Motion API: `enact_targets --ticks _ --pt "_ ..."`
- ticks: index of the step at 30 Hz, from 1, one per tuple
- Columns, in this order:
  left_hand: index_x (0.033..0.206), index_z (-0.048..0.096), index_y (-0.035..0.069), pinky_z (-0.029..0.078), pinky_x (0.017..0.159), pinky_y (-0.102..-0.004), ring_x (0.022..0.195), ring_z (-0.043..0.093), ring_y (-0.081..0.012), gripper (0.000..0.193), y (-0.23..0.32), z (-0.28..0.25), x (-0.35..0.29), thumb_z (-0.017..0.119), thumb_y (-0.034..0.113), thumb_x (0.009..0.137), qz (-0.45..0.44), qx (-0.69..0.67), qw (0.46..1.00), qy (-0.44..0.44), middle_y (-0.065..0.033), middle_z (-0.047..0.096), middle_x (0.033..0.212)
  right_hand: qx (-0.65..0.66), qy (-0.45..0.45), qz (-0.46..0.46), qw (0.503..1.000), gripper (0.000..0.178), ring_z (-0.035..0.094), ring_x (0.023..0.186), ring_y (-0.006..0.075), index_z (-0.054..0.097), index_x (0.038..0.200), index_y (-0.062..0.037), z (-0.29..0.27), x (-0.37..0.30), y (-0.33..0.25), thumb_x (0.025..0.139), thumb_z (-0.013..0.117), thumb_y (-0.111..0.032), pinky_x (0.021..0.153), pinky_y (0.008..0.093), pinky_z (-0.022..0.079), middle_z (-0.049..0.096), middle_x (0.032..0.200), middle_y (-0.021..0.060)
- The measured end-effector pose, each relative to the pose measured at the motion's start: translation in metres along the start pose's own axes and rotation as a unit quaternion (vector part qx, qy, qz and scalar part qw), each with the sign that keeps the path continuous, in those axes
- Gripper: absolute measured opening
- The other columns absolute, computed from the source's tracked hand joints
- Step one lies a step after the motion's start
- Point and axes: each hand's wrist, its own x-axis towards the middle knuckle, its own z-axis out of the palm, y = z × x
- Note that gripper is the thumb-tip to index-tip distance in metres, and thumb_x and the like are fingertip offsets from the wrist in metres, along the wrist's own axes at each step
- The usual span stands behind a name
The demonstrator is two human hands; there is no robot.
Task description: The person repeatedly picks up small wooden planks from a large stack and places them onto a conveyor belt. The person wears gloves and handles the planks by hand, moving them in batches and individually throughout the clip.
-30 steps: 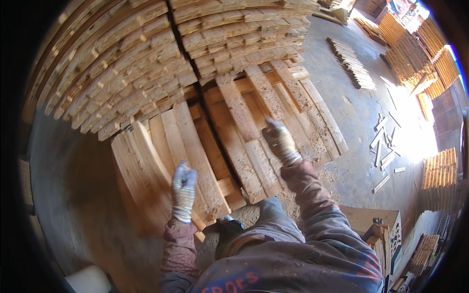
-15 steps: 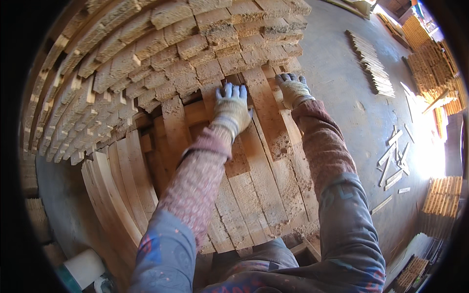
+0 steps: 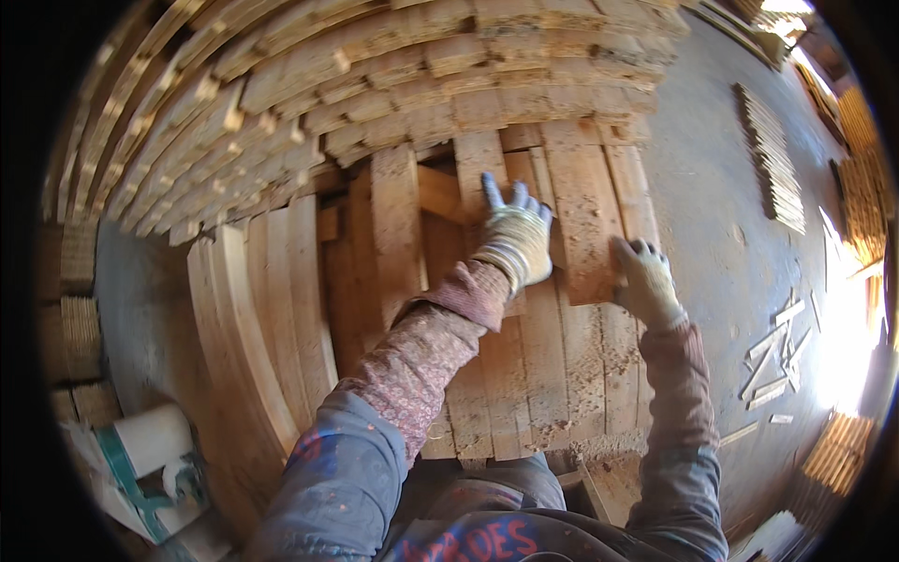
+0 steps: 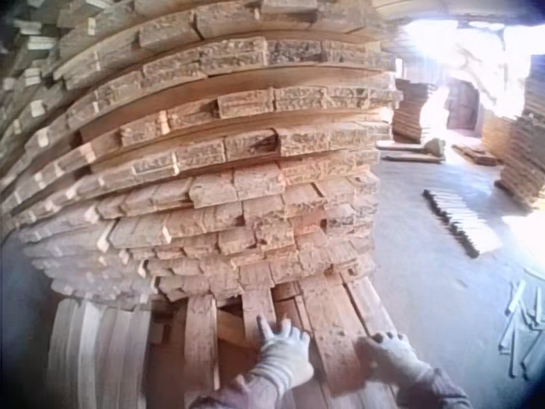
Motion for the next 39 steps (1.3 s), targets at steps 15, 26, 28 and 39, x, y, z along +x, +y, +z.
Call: enact_targets --ticks 15,26,28,39 --pt "0.145 0.054 0.007 0.045 0.108 -0.0481 0.127 0.056 -0.0437 0.063 -0.262 0.138 -0.062 0.058 0.044 0.093 -0.342 -0.383 0.808 0.288 -0.0253 0.058 0.141 0.018 0.107 -0.082 0.991 0.089 0.044 0.141 0.0375 0.037 0.155 -0.0040 -0.026 0.011 -0.158 0.081 0.082 -0.018 0.117 0.0557 0.036 0.049 0.150 0.0195" --pt "0.103 0.073 0.006 0.054 0.091 -0.0509 0.099 0.067 -0.0462 0.049 -0.258 0.134 -0.001 0.056 0.051 0.095 -0.391 -0.331 0.809 0.289 -0.0248 0.072 0.104 -0.208 -0.157 -0.020 0.965 0.109 0.056 0.132 0.0335 0.022 0.159 0.0034 -0.023 0.083 -0.169 0.077 0.085 -0.031 0.115 0.0783 0.014 0.063 0.134 0.0178" --pt "0.100 0.074 0.006 0.054 0.088 -0.0514 0.100 0.067 -0.0454 0.046 -0.264 0.142 0.005 0.057 0.048 0.096 -0.366 -0.327 0.817 0.303 -0.0253 0.072 0.103 -0.230 -0.129 -0.004 0.965 0.101 0.061 0.126 0.0331 0.025 0.158 0.0033 0.006 0.082 -0.157 0.079 0.082 -0.026 0.115 0.0781 0.015 0.066 0.130 0.0178" --pt "0.108 0.073 0.001 0.053 0.088 -0.0422 0.101 0.069 -0.0364 0.035 -0.288 0.154 -0.007 0.069 0.033 0.094 -0.292 -0.316 0.853 0.295 -0.0219 0.073 0.109 -0.181 -0.050 -0.034 0.982 0.078 0.061 0.123 0.0300 0.039 0.151 0.0028 0.036 0.043 -0.144 0.085 0.073 -0.021 0.119 0.0741 0.010 0.062 0.131 0.0149"
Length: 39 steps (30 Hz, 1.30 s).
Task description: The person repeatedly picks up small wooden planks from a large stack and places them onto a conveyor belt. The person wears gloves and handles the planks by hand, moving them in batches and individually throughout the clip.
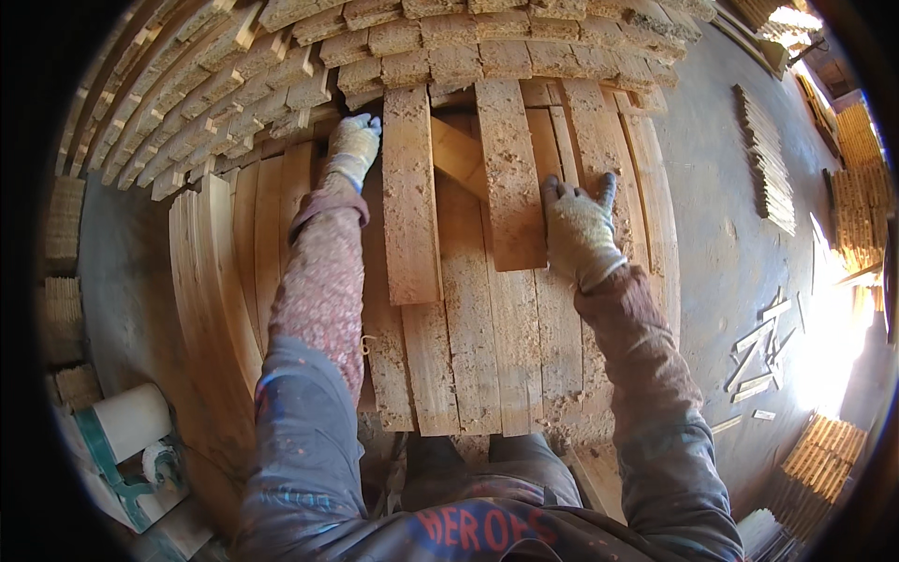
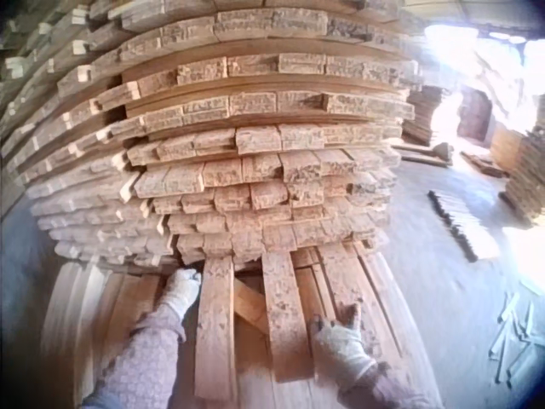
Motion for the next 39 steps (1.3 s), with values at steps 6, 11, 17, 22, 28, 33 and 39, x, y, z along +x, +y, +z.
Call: enact_targets --ticks 6,11,17,22,28,33,39 --pt "0.129 0.069 0.011 0.041 0.111 -0.0443 0.125 0.055 -0.0256 0.038 0.111 -0.036 -0.068 0.069 0.028 0.094 0.164 0.020 0.986 0.018 -0.0063 0.067 0.128 -0.005 0.036 0.000 0.999 0.073 0.064 0.118 0.0311 0.037 0.152 0.0047 0.017 -0.010 0.006 0.089 0.067 -0.019 0.119 0.0734 0.012 0.064 0.125 0.0164" --pt "0.129 0.067 0.019 0.019 0.116 -0.0727 0.148 0.032 -0.0294 0.039 0.164 -0.026 -0.079 0.047 0.040 0.103 0.274 0.385 0.860 -0.195 -0.0029 0.055 0.145 0.016 -0.007 0.014 1.000 0.089 0.063 0.120 0.0323 0.036 0.152 0.0051 -0.012 -0.018 -0.006 0.081 0.081 -0.023 0.118 0.0745 0.013 0.065 0.125 0.0171" --pt "0.122 0.070 0.019 0.016 0.113 -0.0790 0.147 0.035 -0.0272 0.041 0.179 -0.036 -0.096 0.043 0.043 0.104 0.249 0.397 0.852 -0.233 -0.0004 0.061 0.136 0.036 -0.009 0.003 0.999 0.093 0.061 0.124 0.0308 0.033 0.154 0.0043 -0.007 -0.040 -0.003 0.083 0.081 -0.032 0.118 0.0766 0.010 0.063 0.131 0.0154" --pt "0.113 0.075 0.016 0.006 0.111 -0.0835 0.149 0.029 -0.0327 0.044 0.168 -0.082 -0.189 0.046 0.047 0.102 0.299 0.381 0.829 -0.278 -0.0014 0.062 0.131 0.020 -0.053 -0.021 0.998 0.099 0.059 0.126 0.0280 0.027 0.156 0.0058 0.010 -0.117 -0.015 0.085 0.079 -0.039 0.118 0.0769 0.008 0.060 0.135 0.0154" --pt "0.128 0.070 0.008 -0.001 0.114 -0.0797 0.158 0.002 -0.0406 0.059 0.152 -0.102 -0.280 0.048 0.055 0.100 0.369 0.303 0.835 -0.273 -0.0148 0.029 0.167 0.067 -0.012 0.008 0.998 0.098 0.057 0.123 0.0269 0.034 0.153 0.0041 0.035 -0.235 -0.064 0.081 0.079 -0.045 0.117 0.0624 0.023 0.060 0.129 0.0121" --pt "0.146 0.057 0.018 0.003 0.115 -0.0777 0.156 0.011 -0.0447 0.069 0.118 -0.144 -0.341 0.055 0.063 0.094 0.279 0.099 0.925 -0.237 -0.0204 0.028 0.166 0.184 0.035 0.040 0.981 0.107 0.054 0.118 0.0431 0.033 0.153 0.0060 0.038 -0.295 -0.086 0.068 0.090 -0.025 0.101 0.0522 0.045 0.058 0.129 0.0241" --pt "0.159 0.037 0.024 0.010 0.120 -0.0668 0.148 0.024 -0.0455 0.092 -0.048 -0.297 -0.360 0.077 0.057 0.084 0.167 0.036 0.985 -0.036 -0.0246 0.033 0.155 0.281 0.077 0.072 0.954 0.120 0.053 0.116 0.0456 0.032 0.153 0.0043 0.055 -0.340 -0.128 0.055 0.097 -0.019 0.100 0.0500 0.047 0.056 0.127 0.0256"
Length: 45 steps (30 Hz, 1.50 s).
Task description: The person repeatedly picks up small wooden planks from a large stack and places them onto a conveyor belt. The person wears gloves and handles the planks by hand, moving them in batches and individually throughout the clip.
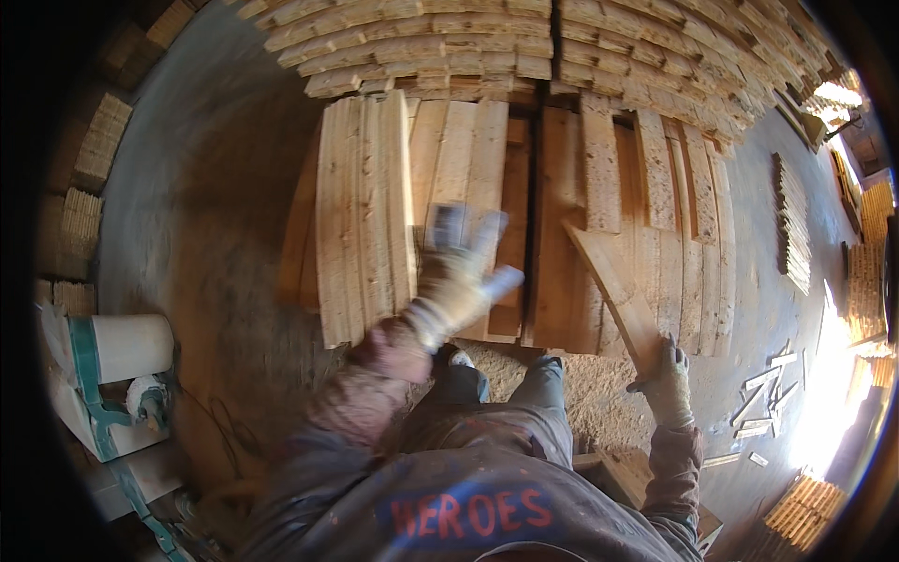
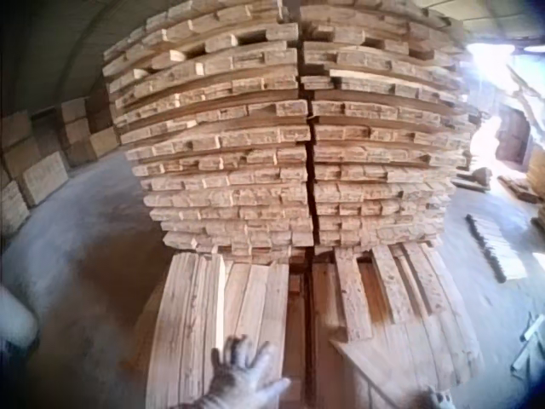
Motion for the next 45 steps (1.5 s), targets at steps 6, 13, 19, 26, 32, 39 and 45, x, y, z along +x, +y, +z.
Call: enact_targets --ticks 6,13,19,26,32,39,45 --pt "0.166 0.013 0.028 0.008 0.119 -0.0710 0.153 0.005 -0.0552 0.116 -0.164 -0.078 -0.044 0.069 0.079 0.077 -0.352 0.019 0.932 -0.085 -0.0348 0.004 0.166 -0.153 -0.084 0.051 0.983 0.123 0.054 0.121 0.0433 0.032 0.153 -0.0001 0.064 -0.011 0.010 0.054 0.101 -0.028 0.103 0.0488 0.048 0.052 0.135 0.0256" --pt "0.166 0.012 0.033 0.000 0.112 -0.0803 0.153 -0.006 -0.0551 0.125 -0.092 -0.065 -0.001 0.066 0.089 0.068 -0.380 0.060 0.904 -0.184 -0.0242 0.000 0.171 -0.082 -0.108 0.252 0.958 0.129 0.050 0.127 0.0454 0.027 0.156 -0.0010 0.039 0.006 -0.071 0.054 0.102 -0.030 0.109 0.0464 0.045 0.050 0.137 0.0264" --pt "0.166 0.012 0.033 0.003 0.110 -0.0827 0.153 -0.003 -0.0547 0.114 -0.100 -0.048 -0.006 0.063 0.082 0.076 -0.352 0.153 0.899 -0.212 -0.0229 0.000 0.171 -0.047 -0.030 0.167 0.984 0.098 0.060 0.114 0.0390 0.053 0.131 0.0022 0.044 -0.140 -0.021 0.049 0.100 -0.024 0.097 0.0501 0.051 0.063 0.120 0.0177" --pt "0.166 0.011 0.032 0.003 0.109 -0.0832 0.153 -0.004 -0.0556 0.110 -0.102 -0.047 -0.011 0.059 0.082 0.080 -0.347 0.157 0.903 -0.200 -0.0256 -0.001 0.170 0.453 -0.168 0.166 0.860 0.102 0.052 0.131 0.0247 0.019 0.163 -0.0017 0.019 0.013 -0.183 0.080 0.079 -0.003 0.103 0.0364 0.048 0.045 0.154 0.0172" --pt "0.164 0.018 0.037 0.005 0.109 -0.0832 0.152 0.001 -0.0562 0.089 -0.117 -0.020 -0.012 0.038 0.084 0.091 -0.343 0.173 0.911 -0.149 -0.0218 0.007 0.171 0.424 -0.248 0.121 0.863 0.048 0.064 0.113 0.0271 0.061 0.135 -0.0049 0.133 0.202 -0.352 0.103 0.058 -0.039 0.102 0.0413 0.045 0.070 0.123 0.0175" --pt "0.164 0.022 0.034 0.005 0.107 -0.0846 0.152 0.000 -0.0569 0.097 -0.118 -0.013 -0.014 0.038 0.090 0.085 -0.364 0.187 0.899 -0.156 -0.0240 0.007 0.170 0.316 -0.170 -0.078 0.930 0.046 0.066 0.107 0.0443 0.073 0.110 -0.0078 0.155 0.214 -0.330 0.092 0.060 -0.048 0.093 0.0474 0.053 0.071 0.108 0.0259" --pt "0.162 0.028 0.022 0.012 0.111 -0.0795 0.150 0.012 -0.0557 0.090 -0.133 0.008 -0.007 0.056 0.071 0.092 -0.380 0.098 0.919 0.028 -0.0262 0.018 0.167 0.068 0.257 -0.001 0.964 0.079 0.058 0.122 0.0423 0.054 0.137 0.0003 0.018 0.271 -0.148 0.078 0.087 -0.040 0.104 0.0464 0.048 0.060 0.133 0.0257"
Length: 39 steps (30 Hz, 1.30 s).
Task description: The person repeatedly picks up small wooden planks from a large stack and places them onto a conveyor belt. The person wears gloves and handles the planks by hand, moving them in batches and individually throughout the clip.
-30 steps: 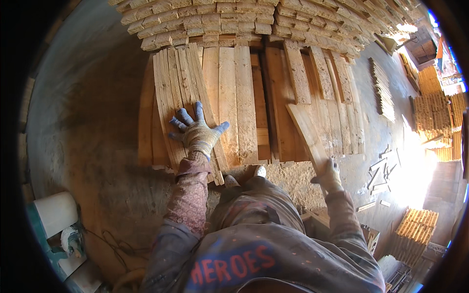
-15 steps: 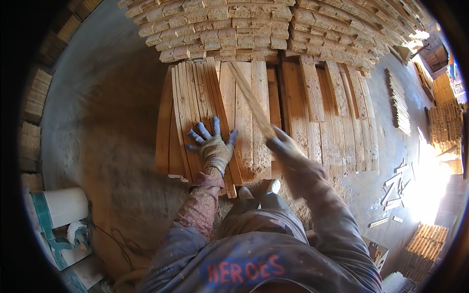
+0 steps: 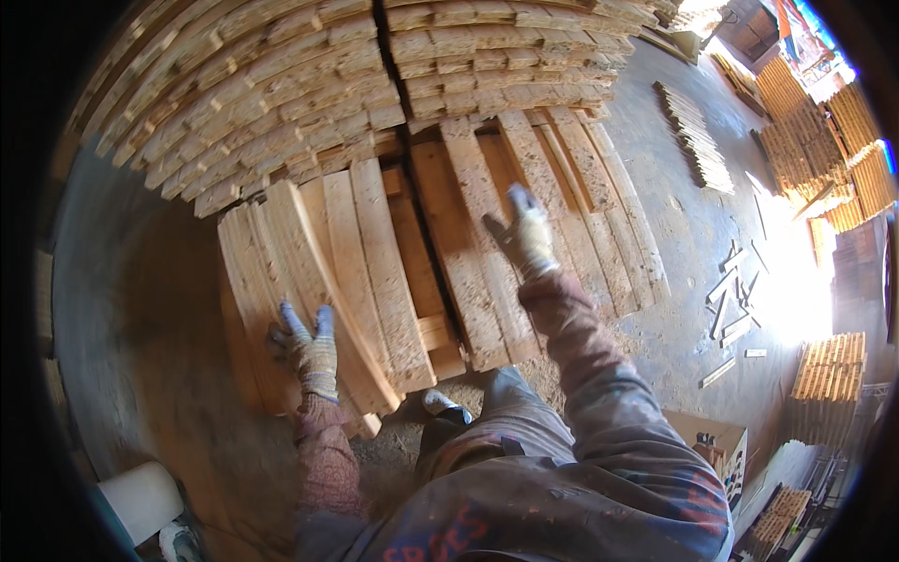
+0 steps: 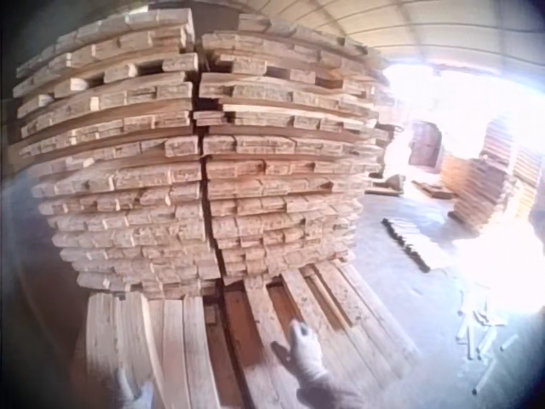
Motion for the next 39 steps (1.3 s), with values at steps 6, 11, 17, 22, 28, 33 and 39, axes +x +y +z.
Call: enact_targets --ticks 6,11,17,22,28,33,39 --pt "0.155 0.036 0.002 0.041 0.114 -0.0464 0.138 0.047 -0.0435 0.086 0.235 0.069 -0.033 0.075 0.043 0.090 0.206 -0.341 0.911 -0.105 -0.0306 0.047 0.149 -0.146 -0.207 0.222 0.942 0.123 0.039 0.145 0.0440 0.017 0.165 -0.0223 -0.020 0.122 0.073 0.070 0.081 -0.068 0.109 0.0563 0.042 0.026 0.164 0.0262" --pt "0.164 0.014 0.017 0.046 0.107 -0.0511 0.129 0.054 -0.0496 0.109 0.398 0.138 -0.001 0.079 0.050 0.084 0.119 -0.165 0.966 -0.161 -0.0361 0.050 0.143 -0.081 -0.256 0.174 0.948 0.119 0.061 0.123 0.0442 0.008 0.165 -0.0209 0.005 0.161 0.105 0.077 0.078 -0.060 0.099 0.0544 0.052 0.048 0.146 0.0284" --pt "0.165 0.011 0.020 0.054 0.094 -0.0552 0.114 0.062 -0.0521 0.103 0.395 0.162 -0.008 0.074 0.043 0.087 0.097 -0.137 0.975 -0.144 -0.0410 0.051 0.134 -0.051 -0.243 0.140 0.959 0.113 0.064 0.114 0.0487 0.011 0.165 -0.0183 0.006 0.145 0.115 0.079 0.076 -0.051 0.096 0.0529 0.054 0.055 0.133 0.0329" --pt "0.165 0.009 0.018 0.056 0.091 -0.0532 0.109 0.063 -0.0531 0.106 0.318 0.115 -0.140 0.076 0.042 0.086 0.124 -0.042 0.976 -0.175 -0.0420 0.049 0.133 -0.069 -0.246 0.123 0.959 0.102 0.068 0.105 0.0456 0.017 0.164 -0.0175 -0.064 0.071 0.123 0.083 0.076 -0.039 0.085 0.0531 0.058 0.056 0.125 0.0312" --pt "0.163 0.006 0.005 0.052 0.101 -0.0481 0.120 0.060 -0.0456 0.121 0.230 0.075 -0.203 0.086 0.038 0.079 0.169 -0.212 0.941 -0.203 -0.0349 0.051 0.136 -0.083 -0.278 0.167 0.942 0.109 0.067 0.109 0.0445 0.010 0.165 -0.0214 -0.053 0.064 0.108 0.082 0.077 -0.044 0.088 0.0519 0.056 0.054 0.130 0.0306" --pt "0.161 0.016 0.000 0.056 0.098 -0.0351 0.117 0.061 -0.0250 0.098 0.218 0.104 -0.171 0.081 0.022 0.090 0.074 -0.450 0.826 -0.331 -0.0209 0.057 0.136 -0.136 -0.258 0.155 0.944 0.113 0.065 0.116 0.0441 0.007 0.165 -0.0208 -0.039 0.078 0.105 0.082 0.077 -0.049 0.091 0.0508 0.056 0.050 0.138 0.0328" --pt "0.160 0.027 0.007 0.062 0.082 -0.0276 0.093 0.067 -0.0138 0.087 0.218 0.104 -0.175 0.078 0.004 0.090 -0.054 -0.591 0.694 -0.408 -0.0076 0.066 0.115 -0.062 -0.264 0.116 0.955 0.110 0.068 0.095 0.0486 0.008 0.164 -0.0114 -0.070 -0.009 0.142 0.084 0.075 -0.046 0.081 0.0524 0.058 0.059 0.116 0.0336"
